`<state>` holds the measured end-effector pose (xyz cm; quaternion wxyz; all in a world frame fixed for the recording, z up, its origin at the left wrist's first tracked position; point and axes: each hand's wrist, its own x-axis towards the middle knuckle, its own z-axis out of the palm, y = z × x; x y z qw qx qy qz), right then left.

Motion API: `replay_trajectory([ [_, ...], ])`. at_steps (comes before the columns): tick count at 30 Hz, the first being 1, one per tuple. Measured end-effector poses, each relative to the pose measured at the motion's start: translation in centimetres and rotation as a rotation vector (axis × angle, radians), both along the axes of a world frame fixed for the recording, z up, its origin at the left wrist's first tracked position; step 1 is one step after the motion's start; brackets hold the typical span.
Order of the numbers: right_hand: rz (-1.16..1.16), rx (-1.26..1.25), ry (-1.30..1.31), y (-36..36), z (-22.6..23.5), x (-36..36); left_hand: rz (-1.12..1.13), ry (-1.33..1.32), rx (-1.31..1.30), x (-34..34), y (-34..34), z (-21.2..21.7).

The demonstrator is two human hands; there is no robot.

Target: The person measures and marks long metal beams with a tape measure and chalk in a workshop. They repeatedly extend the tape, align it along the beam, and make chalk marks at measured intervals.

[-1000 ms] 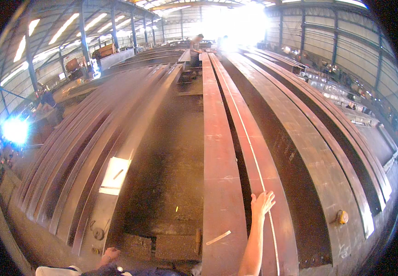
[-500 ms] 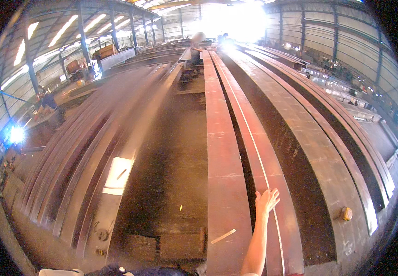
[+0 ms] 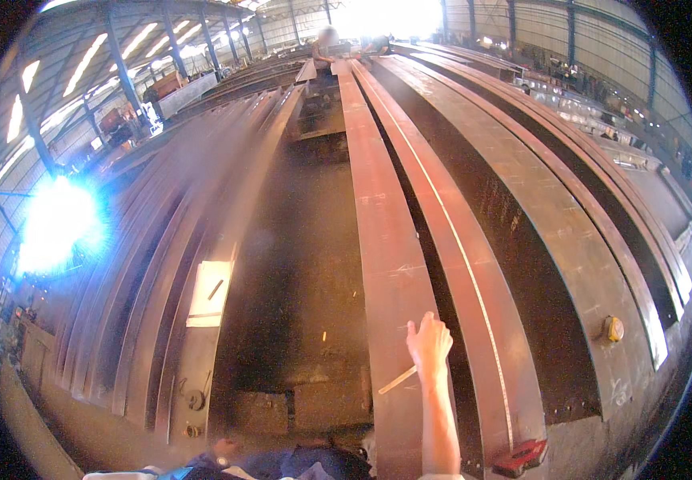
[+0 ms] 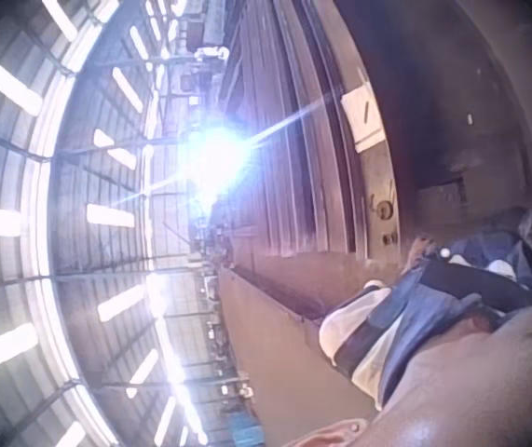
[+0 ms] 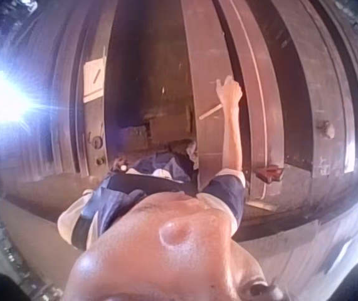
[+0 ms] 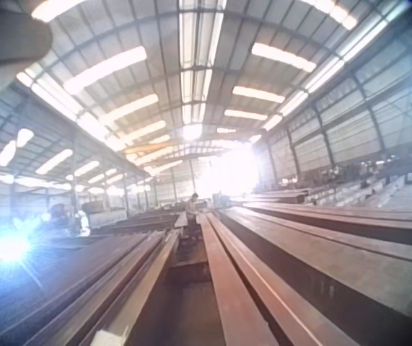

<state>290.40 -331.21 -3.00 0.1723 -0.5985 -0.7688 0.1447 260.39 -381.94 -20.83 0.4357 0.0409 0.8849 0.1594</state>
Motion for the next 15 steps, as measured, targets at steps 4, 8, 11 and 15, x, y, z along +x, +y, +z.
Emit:
replay_trajectory([
  [4, 0.064, -0.103, -0.048, -4.6, 0.7, -0.5, 0.12, -0.08, 0.03, -1.0, -2.1, -4.3],
  [8, 0.065, -0.145, -0.052, -7.3, -0.9, -0.8, -0.055, -0.037, -0.142, -4.5, -6.1, -12.5],
  [11, 0.001, -0.146, -0.053, -7.7, -1.9, -0.5, -0.021, -0.01, -0.185, -2.9, -2.3, -9.0],
  [15, 0.028, -0.145, -0.062, -8.0, -2.8, -0.8, -0.081, -0.014, -0.152, -1.4, 0.1, -4.8],
])
